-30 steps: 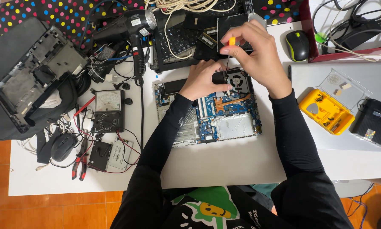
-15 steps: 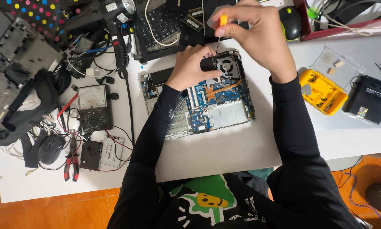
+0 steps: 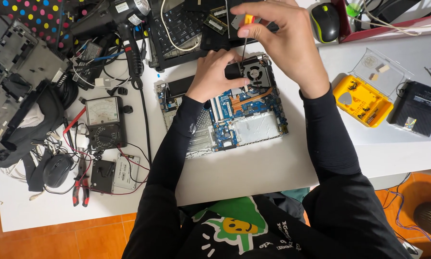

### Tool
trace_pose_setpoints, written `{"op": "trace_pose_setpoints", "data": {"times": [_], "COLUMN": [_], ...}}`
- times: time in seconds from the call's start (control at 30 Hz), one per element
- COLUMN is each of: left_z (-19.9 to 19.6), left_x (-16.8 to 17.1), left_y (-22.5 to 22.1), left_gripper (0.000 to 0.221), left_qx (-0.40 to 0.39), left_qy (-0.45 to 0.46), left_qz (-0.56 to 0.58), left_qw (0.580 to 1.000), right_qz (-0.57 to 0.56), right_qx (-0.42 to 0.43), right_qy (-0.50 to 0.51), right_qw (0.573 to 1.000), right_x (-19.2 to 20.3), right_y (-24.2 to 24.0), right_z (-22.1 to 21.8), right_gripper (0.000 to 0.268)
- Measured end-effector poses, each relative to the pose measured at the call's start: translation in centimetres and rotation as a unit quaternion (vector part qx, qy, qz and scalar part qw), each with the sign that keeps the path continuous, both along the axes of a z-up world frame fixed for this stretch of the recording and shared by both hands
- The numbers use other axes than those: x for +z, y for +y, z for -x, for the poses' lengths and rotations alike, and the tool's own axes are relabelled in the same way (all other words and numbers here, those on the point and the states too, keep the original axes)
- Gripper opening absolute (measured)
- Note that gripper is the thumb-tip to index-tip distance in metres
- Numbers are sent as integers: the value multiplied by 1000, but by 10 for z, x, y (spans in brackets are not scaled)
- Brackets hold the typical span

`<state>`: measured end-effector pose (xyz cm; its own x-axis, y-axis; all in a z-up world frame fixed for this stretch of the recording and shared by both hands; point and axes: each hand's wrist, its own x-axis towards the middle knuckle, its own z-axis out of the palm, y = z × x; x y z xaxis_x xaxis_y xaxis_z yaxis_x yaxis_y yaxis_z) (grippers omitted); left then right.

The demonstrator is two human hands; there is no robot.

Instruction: The recorder is repairing an opened laptop, using a heat gun on components, testing with a multimeter, and using a screwdriver.

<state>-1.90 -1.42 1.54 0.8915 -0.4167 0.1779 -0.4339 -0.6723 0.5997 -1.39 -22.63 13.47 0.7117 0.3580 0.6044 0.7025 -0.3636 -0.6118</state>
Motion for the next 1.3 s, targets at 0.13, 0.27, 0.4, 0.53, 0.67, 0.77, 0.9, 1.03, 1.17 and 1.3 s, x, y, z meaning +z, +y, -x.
{"op": "trace_pose_setpoints", "data": {"times": [0.13, 0.27, 0.4, 0.53, 0.67, 0.77, 0.9, 1.03, 1.17, 1.3], "left_z": [1, 1, 0, 1, -3, -11, -14, -12, -11, -11], "left_x": [2, 0, -1, -2, 9, 5, 4, 12, 20, 17], "left_y": [-1, 0, 0, 1, 7, 19, 26, 26, 24, 20], "left_gripper": [55, 55, 57, 58, 56, 50, 44, 43, 40, 32], "left_qx": [3, 4, 2, -8, -26, -63, -90, -109, -98, -76], "left_qy": [8, 7, -2, -22, -21, 32, 60, 47, 54, 59], "left_qz": [-3, -4, -9, -6, -15, 35, 88, 78, 52, 42], "left_qw": [1000, 1000, 1000, 1000, 999, 997, 990, 990, 992, 994], "right_qz": [19, -17, -31, -17, -1, -2, -16, -14, -31, -13], "right_qx": [31, 38, 6, -25, -16, 3, 17, -16, -17, -22], "right_qy": [-11, 68, 71, 22, 17, 16, 30, 30, 19, 13], "right_qw": [999, 997, 997, 999, 1000, 1000, 999, 999, 999, 1000], "right_x": [6, -6, -7, 1, -9, -3, -8, -16, -8, -14], "right_y": [-7, -5, 2, 7, -1, 0, -2, -3, 2, -4], "right_z": [1, -2, 1, 1, -3, -3, -5, -7, -4, -9], "right_gripper": [24, 16, 12, 20, 20, 18, 15, 17, 17, 21]}}
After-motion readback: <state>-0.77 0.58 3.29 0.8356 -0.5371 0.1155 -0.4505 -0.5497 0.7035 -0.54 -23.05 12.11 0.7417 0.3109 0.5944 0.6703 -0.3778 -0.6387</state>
